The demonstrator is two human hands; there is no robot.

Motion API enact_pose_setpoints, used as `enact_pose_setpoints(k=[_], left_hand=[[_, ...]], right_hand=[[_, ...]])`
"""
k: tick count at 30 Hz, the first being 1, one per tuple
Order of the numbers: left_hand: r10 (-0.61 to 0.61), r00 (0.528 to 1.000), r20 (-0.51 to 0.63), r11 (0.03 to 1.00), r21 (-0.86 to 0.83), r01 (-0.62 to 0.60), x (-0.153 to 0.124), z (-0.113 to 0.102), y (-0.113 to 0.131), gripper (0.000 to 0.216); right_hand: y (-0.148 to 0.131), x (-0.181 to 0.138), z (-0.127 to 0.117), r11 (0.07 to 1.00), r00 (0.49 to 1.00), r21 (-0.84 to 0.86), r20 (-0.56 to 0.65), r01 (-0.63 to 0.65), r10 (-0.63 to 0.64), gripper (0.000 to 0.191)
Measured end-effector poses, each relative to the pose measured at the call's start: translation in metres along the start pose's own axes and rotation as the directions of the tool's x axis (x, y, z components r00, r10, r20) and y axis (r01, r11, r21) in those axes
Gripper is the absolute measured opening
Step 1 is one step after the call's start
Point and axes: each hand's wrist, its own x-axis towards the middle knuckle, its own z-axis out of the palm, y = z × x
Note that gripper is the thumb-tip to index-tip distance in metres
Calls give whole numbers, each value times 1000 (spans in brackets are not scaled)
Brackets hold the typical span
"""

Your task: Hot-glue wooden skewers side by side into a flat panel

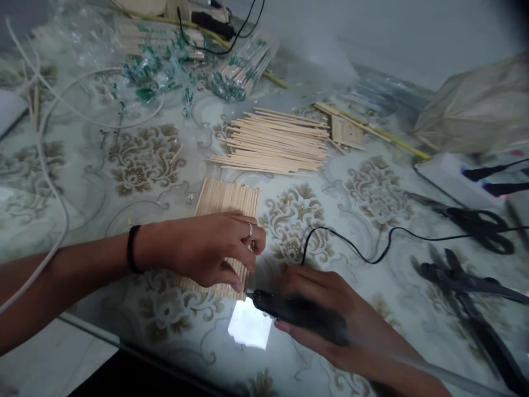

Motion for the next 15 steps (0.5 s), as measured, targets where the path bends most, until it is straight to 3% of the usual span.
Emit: enact_pose_setpoints(k=[15], left_hand=[[8, 1000, -20, 1000, 2, -8, -1, 3, 0, 9]], right_hand=[[-7, 3, 6, 989, 993, -91, -19, 119, -121, 28]])
